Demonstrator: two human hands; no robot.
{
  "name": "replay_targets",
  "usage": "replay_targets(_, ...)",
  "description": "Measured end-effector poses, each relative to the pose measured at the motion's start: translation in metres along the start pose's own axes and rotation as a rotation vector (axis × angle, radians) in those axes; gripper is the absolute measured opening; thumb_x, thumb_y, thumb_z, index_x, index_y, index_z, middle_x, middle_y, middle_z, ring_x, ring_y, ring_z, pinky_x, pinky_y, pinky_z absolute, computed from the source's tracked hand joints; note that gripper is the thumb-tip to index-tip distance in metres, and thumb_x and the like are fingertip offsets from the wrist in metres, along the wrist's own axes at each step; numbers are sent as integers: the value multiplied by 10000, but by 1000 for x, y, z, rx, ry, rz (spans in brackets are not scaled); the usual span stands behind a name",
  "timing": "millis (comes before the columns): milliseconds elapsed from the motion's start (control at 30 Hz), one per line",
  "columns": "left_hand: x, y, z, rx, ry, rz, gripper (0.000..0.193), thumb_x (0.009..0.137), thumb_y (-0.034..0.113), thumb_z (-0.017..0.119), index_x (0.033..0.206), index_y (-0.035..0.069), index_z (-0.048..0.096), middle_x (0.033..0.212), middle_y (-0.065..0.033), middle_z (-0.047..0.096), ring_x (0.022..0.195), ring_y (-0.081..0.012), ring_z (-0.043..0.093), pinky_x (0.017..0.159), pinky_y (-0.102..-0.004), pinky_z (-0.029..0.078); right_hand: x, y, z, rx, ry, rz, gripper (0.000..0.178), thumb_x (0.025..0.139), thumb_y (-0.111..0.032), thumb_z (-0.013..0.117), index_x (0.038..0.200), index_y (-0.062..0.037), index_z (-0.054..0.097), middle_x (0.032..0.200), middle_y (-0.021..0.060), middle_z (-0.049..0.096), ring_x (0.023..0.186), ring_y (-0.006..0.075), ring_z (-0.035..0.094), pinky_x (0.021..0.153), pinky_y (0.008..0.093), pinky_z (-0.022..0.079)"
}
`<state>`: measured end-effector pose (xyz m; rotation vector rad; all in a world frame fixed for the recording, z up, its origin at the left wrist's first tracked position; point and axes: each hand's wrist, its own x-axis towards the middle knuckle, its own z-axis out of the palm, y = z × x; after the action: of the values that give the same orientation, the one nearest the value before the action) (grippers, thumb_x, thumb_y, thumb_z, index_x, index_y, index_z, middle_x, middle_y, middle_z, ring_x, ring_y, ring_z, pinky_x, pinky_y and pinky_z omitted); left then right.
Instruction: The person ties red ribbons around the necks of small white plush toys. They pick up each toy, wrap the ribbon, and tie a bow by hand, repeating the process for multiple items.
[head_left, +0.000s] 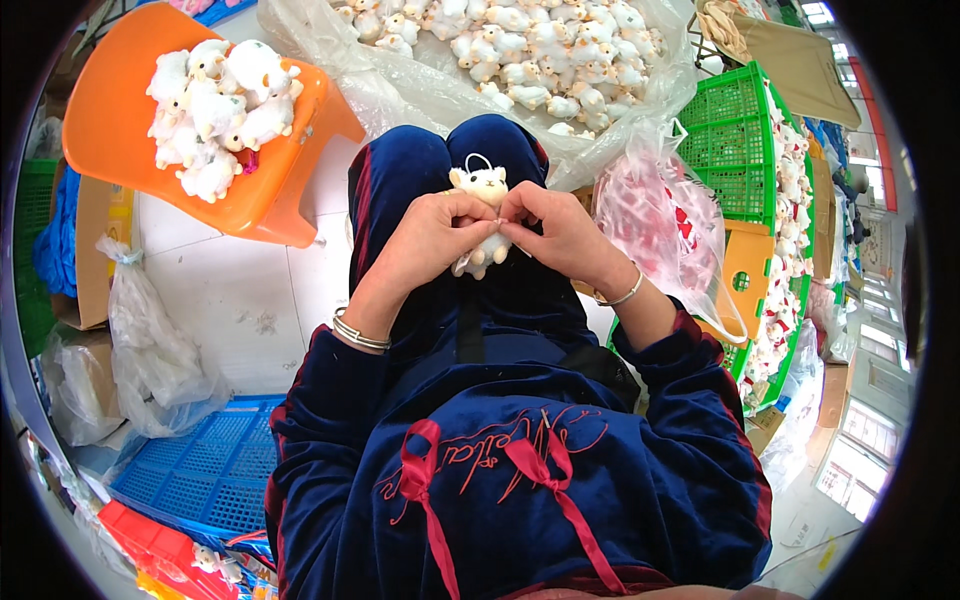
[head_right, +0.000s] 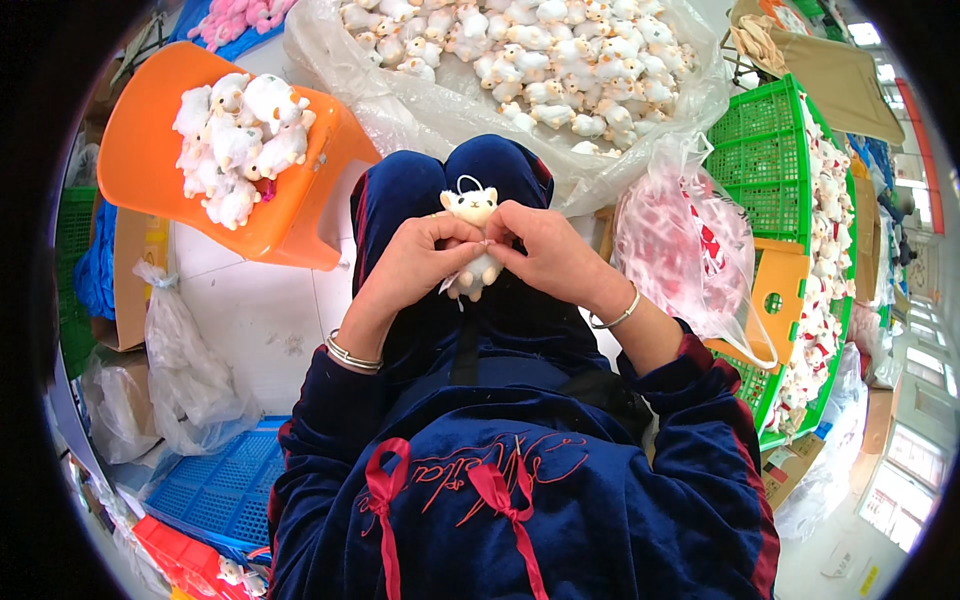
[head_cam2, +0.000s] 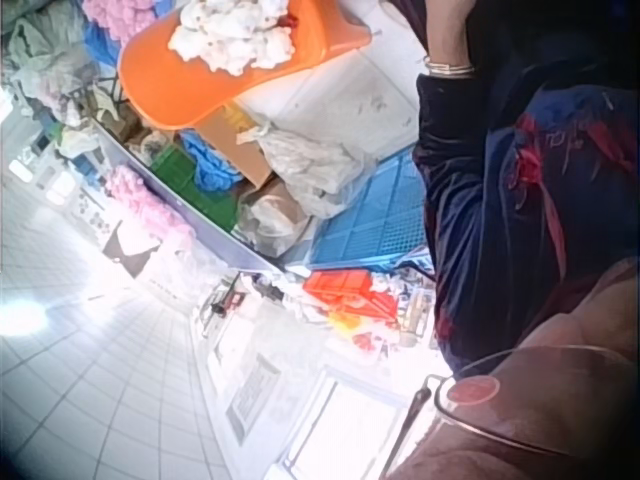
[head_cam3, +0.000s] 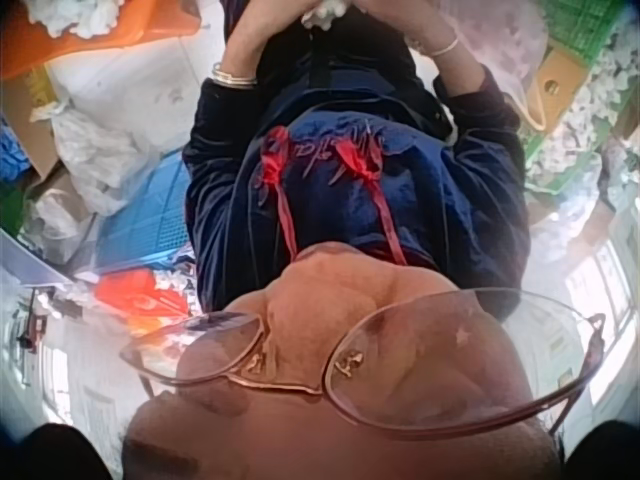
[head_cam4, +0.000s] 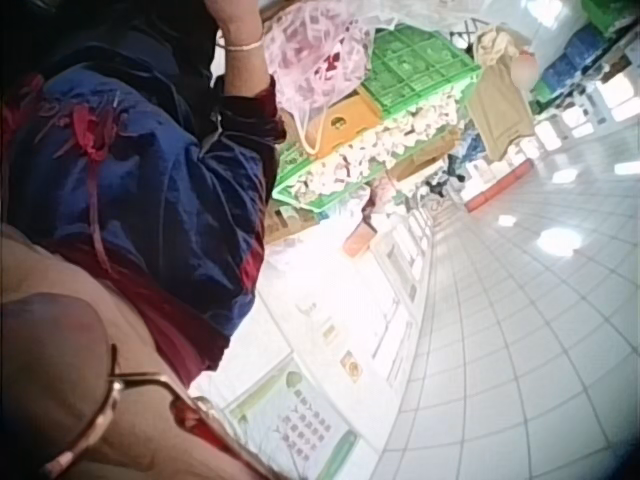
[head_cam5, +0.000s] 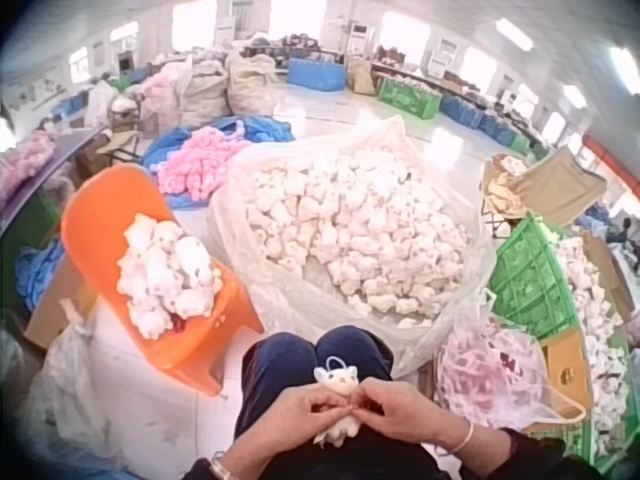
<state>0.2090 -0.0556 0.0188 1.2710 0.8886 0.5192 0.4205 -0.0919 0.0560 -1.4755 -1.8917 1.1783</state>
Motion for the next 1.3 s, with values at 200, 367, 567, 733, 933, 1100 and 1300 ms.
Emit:
replay_targets(200,-1,-5,6,27,62,45,111,931,84,733,958,-23,744,718,58,573,638,-8,509,586,-200,423,0,5,-7,-160,59,-75,172,883,4,710,1016,-15,603,875,87,646,796,214,651,737,326,531)
replay_targets(367,-1,-8,7,15,64,34,107,933,65,716,973,-32,734,714,63,558,625,-1,483,584,-192,414,5,5,-13,-292,384,-160,209,877,-22,709,1057,-16,604,926,121,632,874,290,622,785,396,516)
replay_targets(567,-1,-11,9,46,93,78,96,928,57,716,967,-28,737,719,63,552,628,-2,470,590,-193,412,-14,3,-8,-33,365,50,108,949,-15,677,1056,-9,660,941,110,654,806,264,615,737,360,513)
replay_targets(733,-2,-7,8,76,80,73,91,923,52,718,977,-16,744,732,60,545,640,-8,459,605,-203,422,2,9,-10,-225,284,-265,143,942,-8,664,1084,-26,670,1012,118,705,933,321,675,798,379,541)
replay_targets(933,0,-12,8,61,88,105,107,919,61,725,987,-19,746,771,49,560,655,-17,473,621,-207,430,3,7,-7,-97,96,-146,158,915,-37,692,1072,-35,681,971,124,699,848,324,686,741,386,543)
replay_targets(1100,-2,-7,7,42,66,63,109,921,70,737,986,-17,748,797,38,573,666,-26,487,629,-212,433,4,11,-6,-172,93,-225,117,908,-32,695,1024,-39,697,921,132,698,807,321,686,706,390,533)
replay_targets(1300,-1,-11,7,69,65,110,102,923,81,749,979,-4,747,791,32,568,662,-27,485,619,-213,424,1,-5,1,-68,134,2,97,918,-49,680,1011,-18,675,855,140,692,766,326,681,682,377,523)
